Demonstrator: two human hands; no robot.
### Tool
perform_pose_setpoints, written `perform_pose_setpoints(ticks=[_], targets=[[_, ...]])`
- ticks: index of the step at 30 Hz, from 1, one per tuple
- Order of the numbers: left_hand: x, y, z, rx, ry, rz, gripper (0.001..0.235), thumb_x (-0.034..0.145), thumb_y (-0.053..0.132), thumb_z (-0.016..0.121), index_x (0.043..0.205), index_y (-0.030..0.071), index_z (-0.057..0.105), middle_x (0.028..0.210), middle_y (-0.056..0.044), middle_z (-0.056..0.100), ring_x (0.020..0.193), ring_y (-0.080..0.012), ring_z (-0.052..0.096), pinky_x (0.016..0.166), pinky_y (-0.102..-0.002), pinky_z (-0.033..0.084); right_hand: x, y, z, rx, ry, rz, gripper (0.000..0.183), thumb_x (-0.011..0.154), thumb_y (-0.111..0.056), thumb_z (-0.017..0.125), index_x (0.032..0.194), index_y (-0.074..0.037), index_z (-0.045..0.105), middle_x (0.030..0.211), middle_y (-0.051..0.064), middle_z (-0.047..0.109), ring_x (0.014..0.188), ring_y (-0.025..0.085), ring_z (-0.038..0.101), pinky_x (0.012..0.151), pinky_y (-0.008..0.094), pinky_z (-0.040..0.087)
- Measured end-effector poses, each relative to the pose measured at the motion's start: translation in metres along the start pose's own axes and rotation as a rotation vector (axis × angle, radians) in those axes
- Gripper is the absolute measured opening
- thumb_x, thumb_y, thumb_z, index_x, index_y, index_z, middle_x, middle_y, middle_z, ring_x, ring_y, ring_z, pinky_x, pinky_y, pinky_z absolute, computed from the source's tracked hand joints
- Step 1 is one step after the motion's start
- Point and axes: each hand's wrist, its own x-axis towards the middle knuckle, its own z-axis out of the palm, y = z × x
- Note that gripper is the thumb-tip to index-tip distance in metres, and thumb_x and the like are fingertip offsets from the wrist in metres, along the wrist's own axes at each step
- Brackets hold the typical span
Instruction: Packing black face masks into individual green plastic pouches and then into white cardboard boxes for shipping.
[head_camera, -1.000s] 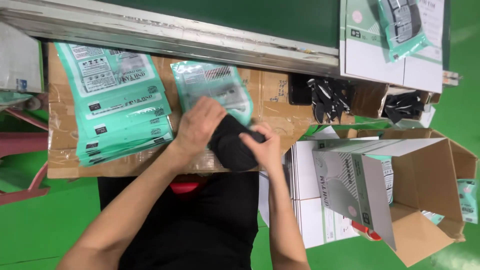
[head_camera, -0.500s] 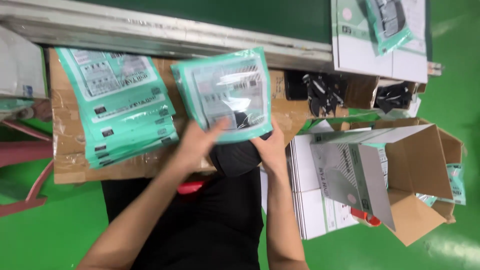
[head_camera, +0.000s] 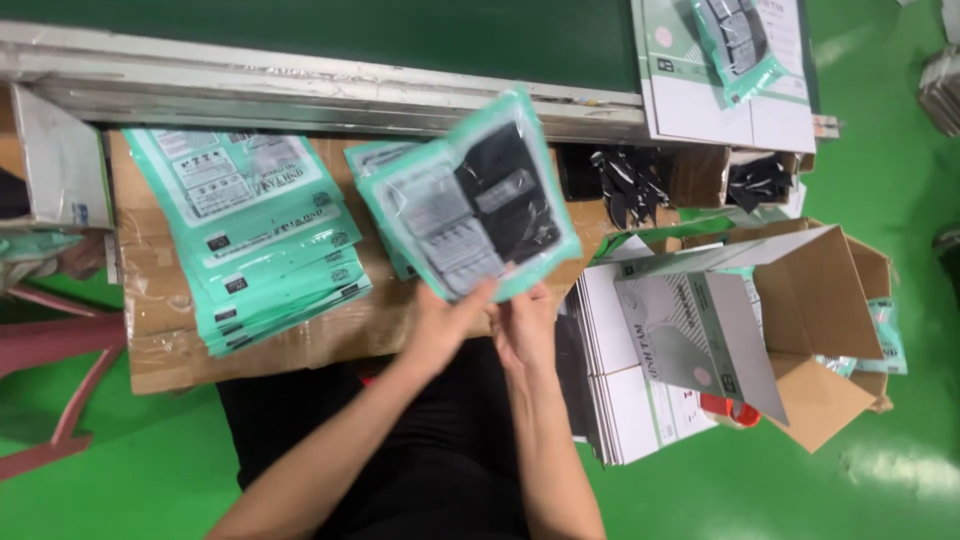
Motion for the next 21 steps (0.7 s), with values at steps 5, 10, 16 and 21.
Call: perform_pose_setpoints(ticks=[5, 10, 16, 21], targets=[[-0.027, 0.03, 0.0, 0.571, -0.718, -0.231, 0.027, 0.107, 0.019, 0.054, 0.105, 0.0, 0.073, 0.098, -0.012, 0.079, 0.097, -0.0233, 0.077, 0.091, -0.036, 0.057, -0.004, -0.033, -0.001, -0.739, 0.064, -0.257, 0.016, 0.103, -0.006, 0.071, 0.109, 0.009, 0.075, 0.098, 0.013, 0.075, 0.086, 0.014, 0.067, 0.077, 0.031, 0.055], [-0.019, 0.159, -0.005, 0.901, -0.155, 0.913, 0.031, 0.084, 0.009, 0.072, 0.113, -0.003, 0.069, 0.111, -0.017, 0.072, 0.106, -0.0337, 0.07, 0.095, -0.043, 0.055, -0.056, -0.105, 0.062, -0.994, -0.008, -0.431, 0.031, 0.085, -0.002, 0.077, 0.114, 0.001, 0.065, 0.1, 0.006, 0.074, 0.09, 0.011, 0.071, 0.077, 0.025, 0.058], [-0.01, 0.129, -0.011, 0.548, -0.115, 0.7, 0.018, 0.093, 0.008, 0.077, 0.111, 0.006, 0.074, 0.101, -0.006, 0.077, 0.09, -0.0173, 0.075, 0.078, -0.03, 0.059, -0.067, -0.117, 0.081, -0.7, 0.206, -0.818, 0.026, 0.093, 0.005, 0.068, 0.117, -0.004, 0.065, 0.106, -0.001, 0.069, 0.095, 0.006, 0.065, 0.086, 0.019, 0.053], [-0.027, 0.107, -0.01, 0.38, 0.169, 0.421, 0.011, 0.094, 0.007, 0.076, 0.102, 0.0, 0.073, 0.074, -0.003, 0.062, 0.065, -0.0104, 0.049, 0.058, -0.029, 0.04, -0.06, -0.1, 0.019, -0.371, 0.177, -0.602, 0.01, 0.102, 0.001, 0.064, 0.111, 0.003, 0.067, 0.097, 0.0, 0.065, 0.082, 0.006, 0.054, 0.073, 0.02, 0.04]])
